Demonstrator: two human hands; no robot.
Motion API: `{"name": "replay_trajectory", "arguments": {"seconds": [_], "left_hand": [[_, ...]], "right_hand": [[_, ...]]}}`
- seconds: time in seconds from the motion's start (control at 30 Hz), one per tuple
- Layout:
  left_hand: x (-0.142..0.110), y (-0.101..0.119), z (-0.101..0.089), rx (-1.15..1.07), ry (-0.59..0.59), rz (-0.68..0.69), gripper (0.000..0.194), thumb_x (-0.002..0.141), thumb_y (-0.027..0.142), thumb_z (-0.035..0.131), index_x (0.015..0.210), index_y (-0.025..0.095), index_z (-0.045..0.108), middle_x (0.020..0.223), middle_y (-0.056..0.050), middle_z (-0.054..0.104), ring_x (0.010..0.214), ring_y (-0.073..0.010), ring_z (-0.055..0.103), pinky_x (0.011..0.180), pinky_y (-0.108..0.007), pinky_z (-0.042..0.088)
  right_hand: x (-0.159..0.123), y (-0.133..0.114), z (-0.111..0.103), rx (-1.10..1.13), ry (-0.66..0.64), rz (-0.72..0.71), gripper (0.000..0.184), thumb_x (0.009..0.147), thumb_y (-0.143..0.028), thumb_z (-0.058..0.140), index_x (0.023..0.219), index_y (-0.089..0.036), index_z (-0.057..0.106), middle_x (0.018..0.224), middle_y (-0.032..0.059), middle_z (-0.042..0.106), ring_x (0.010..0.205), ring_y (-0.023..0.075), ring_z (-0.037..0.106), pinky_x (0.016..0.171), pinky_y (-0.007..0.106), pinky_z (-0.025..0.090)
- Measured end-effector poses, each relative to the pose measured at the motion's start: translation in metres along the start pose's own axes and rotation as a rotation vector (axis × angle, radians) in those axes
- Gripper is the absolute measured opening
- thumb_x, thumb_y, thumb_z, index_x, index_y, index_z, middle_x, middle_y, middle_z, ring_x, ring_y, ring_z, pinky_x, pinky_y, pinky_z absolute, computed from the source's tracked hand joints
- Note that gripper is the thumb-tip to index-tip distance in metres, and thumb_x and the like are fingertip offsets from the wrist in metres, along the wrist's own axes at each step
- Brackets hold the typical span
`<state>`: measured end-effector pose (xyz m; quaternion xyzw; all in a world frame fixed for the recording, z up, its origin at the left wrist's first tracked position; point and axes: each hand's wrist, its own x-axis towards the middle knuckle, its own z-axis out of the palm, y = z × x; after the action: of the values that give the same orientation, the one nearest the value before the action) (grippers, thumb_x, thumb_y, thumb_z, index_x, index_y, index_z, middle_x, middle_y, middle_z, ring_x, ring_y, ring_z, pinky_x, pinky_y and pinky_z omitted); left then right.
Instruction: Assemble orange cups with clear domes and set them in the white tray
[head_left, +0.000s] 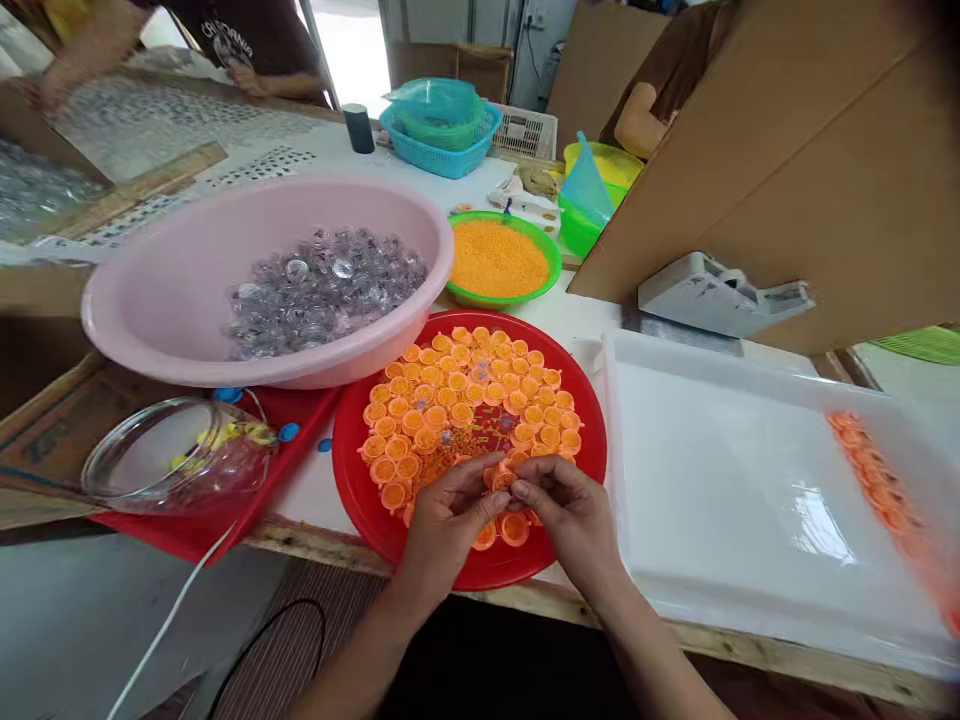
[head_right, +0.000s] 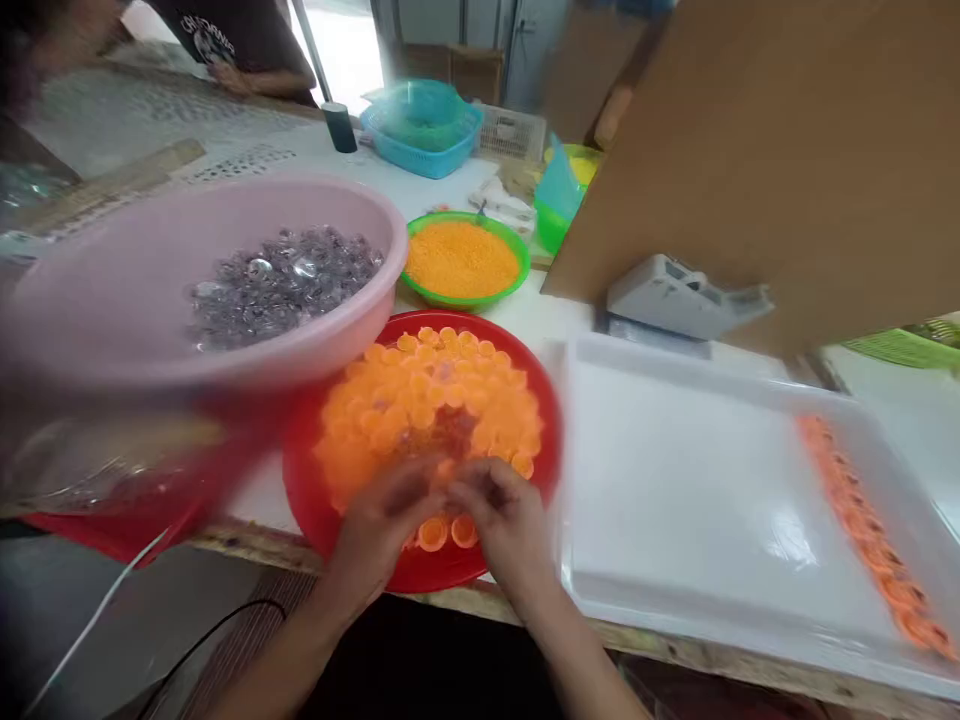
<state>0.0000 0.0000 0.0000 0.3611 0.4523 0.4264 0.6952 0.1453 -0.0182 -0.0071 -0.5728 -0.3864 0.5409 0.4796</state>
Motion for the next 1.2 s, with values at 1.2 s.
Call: {"name": "replay_trajectory", "arguments": {"seconds": [1.2], "left_hand": [[-0.001, -0.004, 0.003, -0.175, 0.161, -0.065, 0.022, 0.067, 0.019, 0.079, 0.087, 0.019, 0.07, 0.079, 0.002, 0.069, 0.075, -0.0103, 0.064, 0.069, -0.019, 0.053]], "right_hand": [[-0.008, -0.003, 0.007, 0.015, -0.033, 0.01, 0.012, 0.082, -0.028, 0.066, 0.092, -0.021, 0.069, 0.076, 0.0011, 0.066, 0.065, 0.0138, 0.063, 0.062, 0.026, 0.053]]}}
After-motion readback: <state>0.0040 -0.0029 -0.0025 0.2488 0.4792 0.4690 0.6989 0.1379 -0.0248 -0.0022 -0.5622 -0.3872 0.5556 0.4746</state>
